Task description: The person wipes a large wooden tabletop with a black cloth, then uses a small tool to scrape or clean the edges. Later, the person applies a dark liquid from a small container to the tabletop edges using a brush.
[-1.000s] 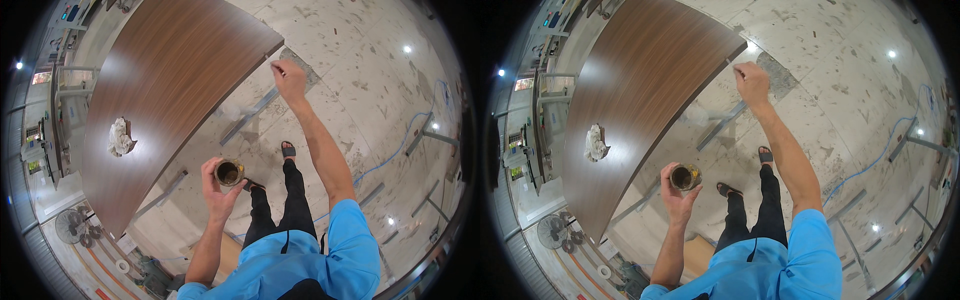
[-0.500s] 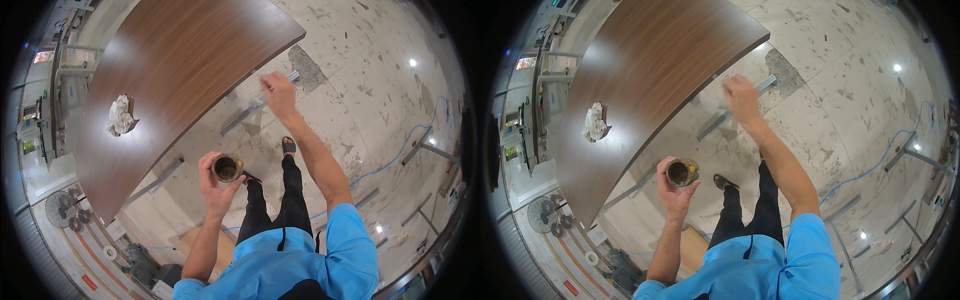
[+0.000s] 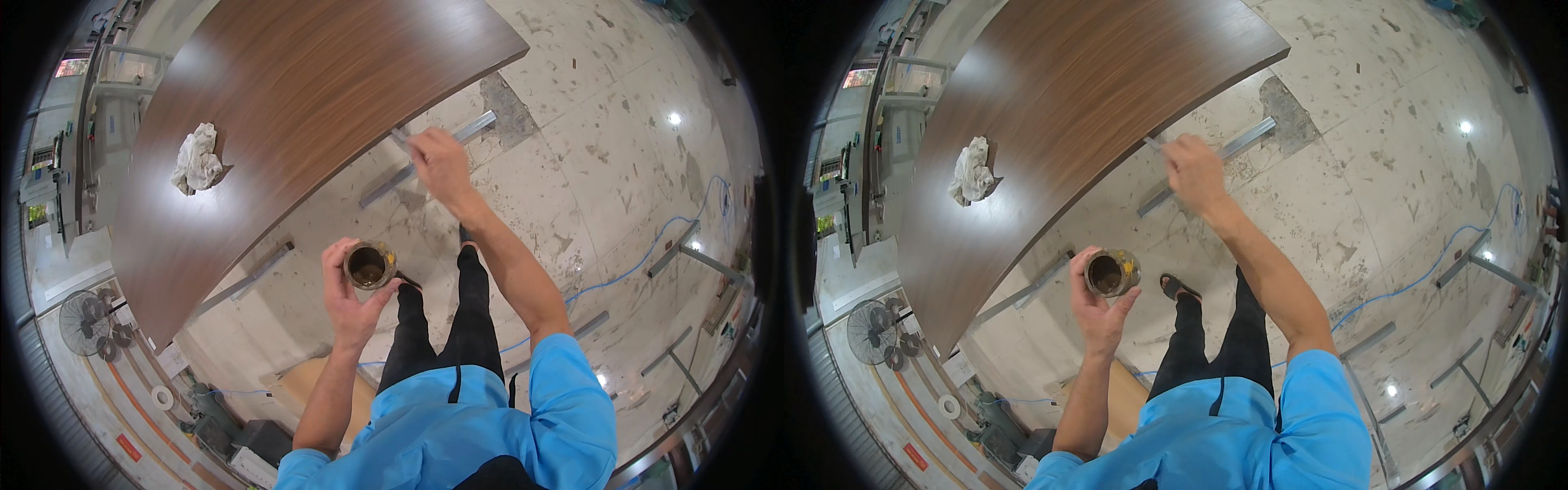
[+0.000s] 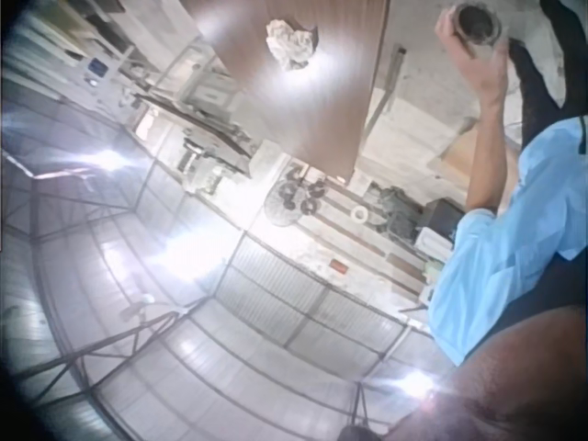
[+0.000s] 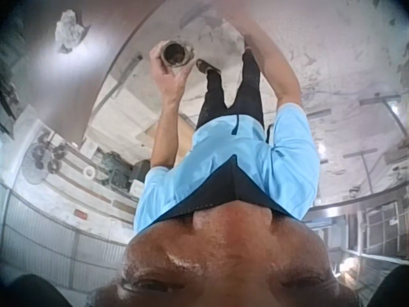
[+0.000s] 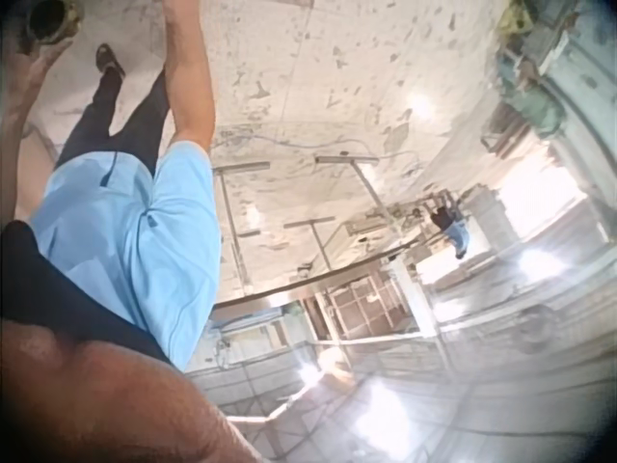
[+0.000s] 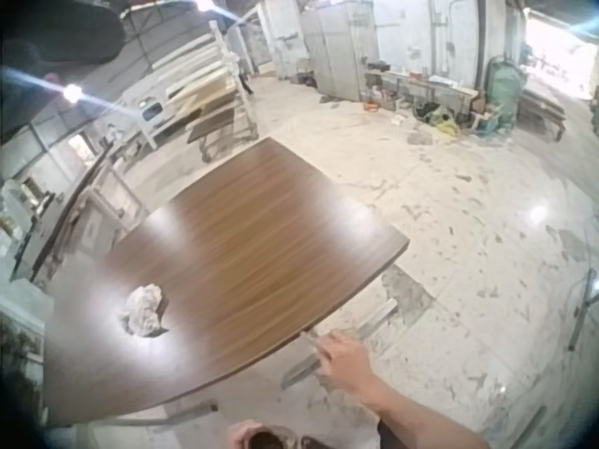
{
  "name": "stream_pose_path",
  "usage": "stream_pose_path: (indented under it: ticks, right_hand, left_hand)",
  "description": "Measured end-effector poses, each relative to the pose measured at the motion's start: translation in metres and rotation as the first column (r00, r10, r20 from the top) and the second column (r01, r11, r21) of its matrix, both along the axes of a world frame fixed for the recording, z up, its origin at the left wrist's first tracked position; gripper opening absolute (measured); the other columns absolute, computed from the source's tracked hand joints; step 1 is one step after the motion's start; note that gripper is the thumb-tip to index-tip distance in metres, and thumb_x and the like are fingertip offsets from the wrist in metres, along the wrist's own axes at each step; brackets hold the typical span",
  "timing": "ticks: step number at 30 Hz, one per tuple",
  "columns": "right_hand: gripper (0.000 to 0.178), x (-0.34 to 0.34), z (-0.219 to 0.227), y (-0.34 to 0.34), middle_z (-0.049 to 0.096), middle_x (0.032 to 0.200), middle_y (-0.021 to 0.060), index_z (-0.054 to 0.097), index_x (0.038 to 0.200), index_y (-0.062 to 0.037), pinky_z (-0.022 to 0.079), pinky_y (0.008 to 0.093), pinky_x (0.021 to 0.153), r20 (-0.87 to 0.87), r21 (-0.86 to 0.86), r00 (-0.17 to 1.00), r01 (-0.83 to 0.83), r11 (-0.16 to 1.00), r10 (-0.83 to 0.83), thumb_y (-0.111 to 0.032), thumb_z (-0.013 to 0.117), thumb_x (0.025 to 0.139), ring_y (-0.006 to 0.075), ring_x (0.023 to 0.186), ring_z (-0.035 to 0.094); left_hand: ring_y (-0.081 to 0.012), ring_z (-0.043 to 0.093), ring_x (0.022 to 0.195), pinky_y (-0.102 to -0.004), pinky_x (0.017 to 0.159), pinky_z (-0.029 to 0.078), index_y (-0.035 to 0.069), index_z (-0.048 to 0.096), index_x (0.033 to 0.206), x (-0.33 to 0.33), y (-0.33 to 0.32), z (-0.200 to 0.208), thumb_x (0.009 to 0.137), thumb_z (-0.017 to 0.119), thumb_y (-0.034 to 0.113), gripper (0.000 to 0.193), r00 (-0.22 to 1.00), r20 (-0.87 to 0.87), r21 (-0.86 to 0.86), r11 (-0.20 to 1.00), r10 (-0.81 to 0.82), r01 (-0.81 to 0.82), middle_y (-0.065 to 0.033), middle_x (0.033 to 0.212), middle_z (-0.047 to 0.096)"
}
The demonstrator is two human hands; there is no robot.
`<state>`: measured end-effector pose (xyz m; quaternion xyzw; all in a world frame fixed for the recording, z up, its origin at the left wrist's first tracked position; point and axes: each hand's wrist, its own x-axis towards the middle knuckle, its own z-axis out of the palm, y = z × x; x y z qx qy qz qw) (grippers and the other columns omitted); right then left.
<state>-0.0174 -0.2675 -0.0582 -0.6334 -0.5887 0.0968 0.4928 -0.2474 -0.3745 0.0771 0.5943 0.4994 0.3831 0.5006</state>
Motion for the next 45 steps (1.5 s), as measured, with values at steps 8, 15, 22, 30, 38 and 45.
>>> stream_pose_path:
  ticks: [8, 15, 22, 30, 38, 45]
  right_hand:
    - [0.009, 0.033, 0.008, 0.005, 0.066, 0.086, 0.0135, 0.073, 0.094, -0.0056, 0.052, 0.0415, 0.071, -0.179, -0.036, 0.915, 0.361, 0.932, -0.362, -0.004, 0.07, 0.085, 0.0332, 0.085, 0.065]
    - [0.01, 0.035, -0.003, 0.001, 0.069, 0.085, 0.0143, 0.075, 0.099, -0.0009, 0.052, 0.037, 0.066, 0.009, -0.022, 0.991, 0.136, 0.99, -0.136, -0.006, 0.071, 0.091, 0.0285, 0.072, 0.068]
    - [0.009, 0.055, 0.015, 0.009, 0.068, 0.085, 0.0136, 0.073, 0.097, -0.0011, 0.052, 0.039, 0.067, 0.075, -0.019, 0.976, 0.208, 0.978, -0.206, -0.007, 0.072, 0.09, 0.0281, 0.072, 0.067]
    - [0.007, 0.006, 0.002, -0.005, 0.067, 0.086, 0.0121, 0.072, 0.094, -0.0037, 0.053, 0.0383, 0.068, -0.157, -0.057, 0.972, 0.169, 0.984, -0.176, -0.004, 0.073, 0.087, 0.0298, 0.08, 0.067]
    - [0.008, -0.011, 0.011, -0.005, 0.068, 0.086, 0.0128, 0.074, 0.096, -0.0026, 0.054, 0.0329, 0.063, -0.018, 0.081, 1.0, 0.009, 0.997, -0.008, -0.002, 0.074, 0.087, 0.0265, 0.073, 0.069]
    - [0.006, -0.035, 0.012, -0.008, 0.065, 0.087, 0.0123, 0.071, 0.091, -0.0061, 0.053, 0.0416, 0.071, -0.025, -0.069, 0.999, 0.043, 0.997, -0.044, -0.005, 0.071, 0.085, 0.0326, 0.083, 0.066]
  left_hand:
    - [-0.0211, 0.052, 0.128, -0.0364, 0.111, 0.046, 0.004, 0.049, 0.139, -0.018, -0.005, -0.002, 0.074, 0.093, 0.004, 0.079, 0.998, 0.053, 0.014, 1.0, 0.019, -0.02, -0.0098, 0.139, 0.044]
    - [-0.0208, 0.051, 0.128, -0.0369, 0.112, 0.046, 0.005, 0.049, 0.139, -0.027, -0.007, 0.0, 0.075, 0.093, 0.004, 0.078, 0.998, 0.064, 0.01, 0.999, 0.031, -0.031, -0.0095, 0.139, 0.044]
    - [-0.0208, 0.051, 0.129, -0.0366, 0.112, 0.046, 0.005, 0.05, 0.139, -0.025, -0.008, 0.003, 0.074, 0.092, 0.002, 0.077, 0.997, 0.058, 0.02, 0.998, 0.059, -0.061, -0.0088, 0.139, 0.045]
    - [-0.0209, 0.051, 0.129, -0.0365, 0.111, 0.046, 0.005, 0.05, 0.139, -0.02, -0.008, 0.001, 0.074, 0.093, 0.003, 0.078, 0.997, 0.062, 0.007, 0.999, 0.036, -0.036, -0.009, 0.139, 0.045]
    - [-0.0208, 0.051, 0.129, -0.0364, 0.111, 0.046, 0.004, 0.049, 0.14, -0.028, -0.009, 0.0, 0.075, 0.093, 0.005, 0.079, 0.996, 0.068, 0.01, 0.999, 0.053, -0.053, -0.0092, 0.139, 0.045]
    - [-0.0214, 0.052, 0.129, -0.0365, 0.111, 0.047, 0.004, 0.049, 0.14, -0.036, -0.012, 0.002, 0.075, 0.093, 0.006, 0.079, 0.994, 0.07, 0.023, 0.996, 0.083, -0.084, -0.0093, 0.139, 0.045]
